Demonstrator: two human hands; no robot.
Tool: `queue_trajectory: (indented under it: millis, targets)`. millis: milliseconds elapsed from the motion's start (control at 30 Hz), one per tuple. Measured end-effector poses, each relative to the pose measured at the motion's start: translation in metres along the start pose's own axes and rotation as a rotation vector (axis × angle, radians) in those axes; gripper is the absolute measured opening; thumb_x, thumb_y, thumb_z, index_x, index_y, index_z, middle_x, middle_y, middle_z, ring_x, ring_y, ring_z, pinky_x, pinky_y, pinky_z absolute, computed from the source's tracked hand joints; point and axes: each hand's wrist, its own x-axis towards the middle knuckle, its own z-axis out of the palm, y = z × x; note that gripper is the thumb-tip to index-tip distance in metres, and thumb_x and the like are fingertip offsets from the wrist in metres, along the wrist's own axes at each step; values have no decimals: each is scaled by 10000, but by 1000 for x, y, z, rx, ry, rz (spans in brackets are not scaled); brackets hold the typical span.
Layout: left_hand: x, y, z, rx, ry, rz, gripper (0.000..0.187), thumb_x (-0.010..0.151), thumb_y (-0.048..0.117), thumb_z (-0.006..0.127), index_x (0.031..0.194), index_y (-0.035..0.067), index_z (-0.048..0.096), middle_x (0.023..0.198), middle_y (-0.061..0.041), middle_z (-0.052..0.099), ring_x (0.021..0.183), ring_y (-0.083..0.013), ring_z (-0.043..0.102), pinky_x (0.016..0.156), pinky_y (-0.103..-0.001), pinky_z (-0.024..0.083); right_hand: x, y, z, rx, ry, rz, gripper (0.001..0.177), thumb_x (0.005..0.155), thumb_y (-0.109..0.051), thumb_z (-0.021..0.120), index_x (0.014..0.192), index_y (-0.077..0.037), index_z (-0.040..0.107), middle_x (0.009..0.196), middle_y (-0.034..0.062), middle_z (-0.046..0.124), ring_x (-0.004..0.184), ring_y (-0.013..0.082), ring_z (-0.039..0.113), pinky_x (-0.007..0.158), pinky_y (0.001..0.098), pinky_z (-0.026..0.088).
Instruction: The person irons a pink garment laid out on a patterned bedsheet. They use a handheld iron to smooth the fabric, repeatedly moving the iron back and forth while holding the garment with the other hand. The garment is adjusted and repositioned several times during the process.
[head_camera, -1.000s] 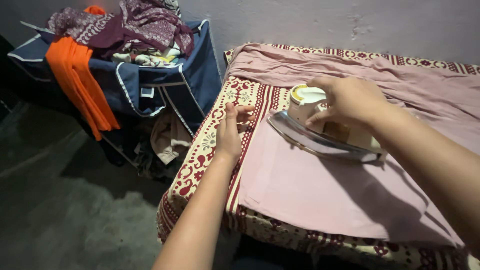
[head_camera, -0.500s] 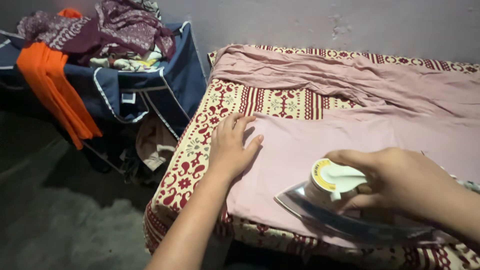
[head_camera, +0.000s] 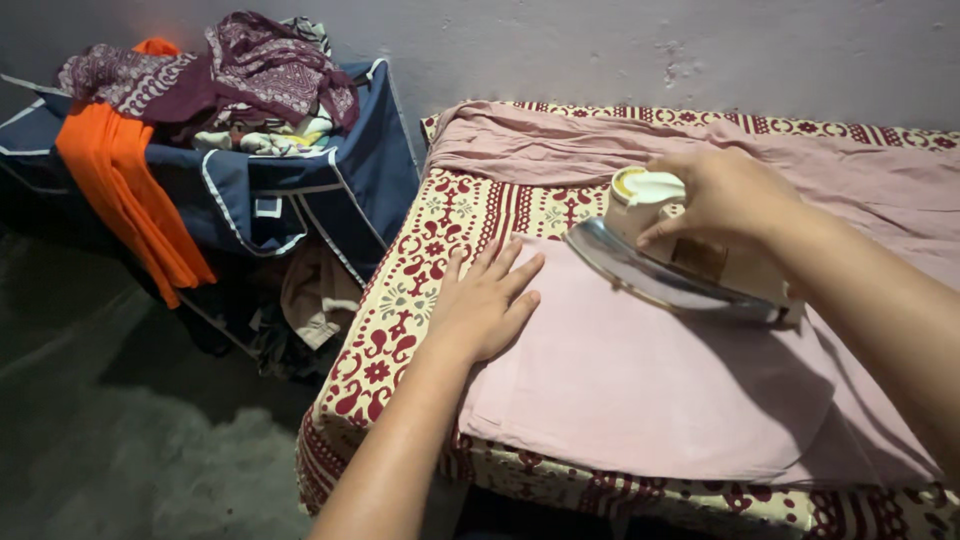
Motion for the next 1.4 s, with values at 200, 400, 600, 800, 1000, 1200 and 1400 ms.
queue_trajectory:
  millis: [200,400,600,800,1000,1200,1400]
  targets:
    - [0,2,2,-17,9,-57,555,980,422,400,1524,309,420,1632,-19,319,1505,-265,263,1200,-571,101,-71,2,-1,17,-163,40,918,609,-491,931,1439,-367,562,1071,67,771,905,236,766,773,396,608]
    - [-2,3,5,-52,31,-84,554,982,393,431,1525,284,424,1624,-23,336,1501,-267,268,1188,-593,115,-153,24,4,123,-380,130,971,509,-617,899,1420,-563,568,948,-138,838,830,104,806,784,291,603]
    - [1,-3,9,-123,22,-100,534,996,362,442,1525,292,425,1627,-16,345,1516,-245,259,1200,-591,109,-115,24,-6,-20,-244,270,908,544,-630,903,1381,-492,577,1020,-8,817,898,218,792,827,369,609]
    - [5,-5,13,-112,16,-165,628,1006,349,431,1599,303,227,1654,-55,266,1533,-259,181,1201,-604,45,-20,53,1,-152,-85,231,975,588,-635,872,1475,-395,546,1115,88,780,996,287,749,830,435,595]
    - [5,4,0,-70,-52,-295,673,1016,348,429,1615,327,124,1679,-121,146,1558,-290,86,1178,-676,-39,-16,59,-1,-9,-3,128,918,595,-529,912,1436,-348,590,1185,105,753,1085,288,702,874,439,561]
    - [12,15,-19,55,-213,-380,718,981,290,459,1613,338,123,1684,-143,85,1558,-324,45,1161,-692,-43,-100,53,3,59,-233,162,857,647,-417,951,1416,-417,571,1119,-20,802,963,172,768,881,336,600]
    - [32,43,-9,99,-159,-255,796,900,262,498,1622,212,167,1693,-102,124,1557,-294,79,1186,-622,-9,-166,42,-3,157,-437,169,922,578,-562,925,1423,-585,559,903,-163,813,829,71,783,796,271,610]
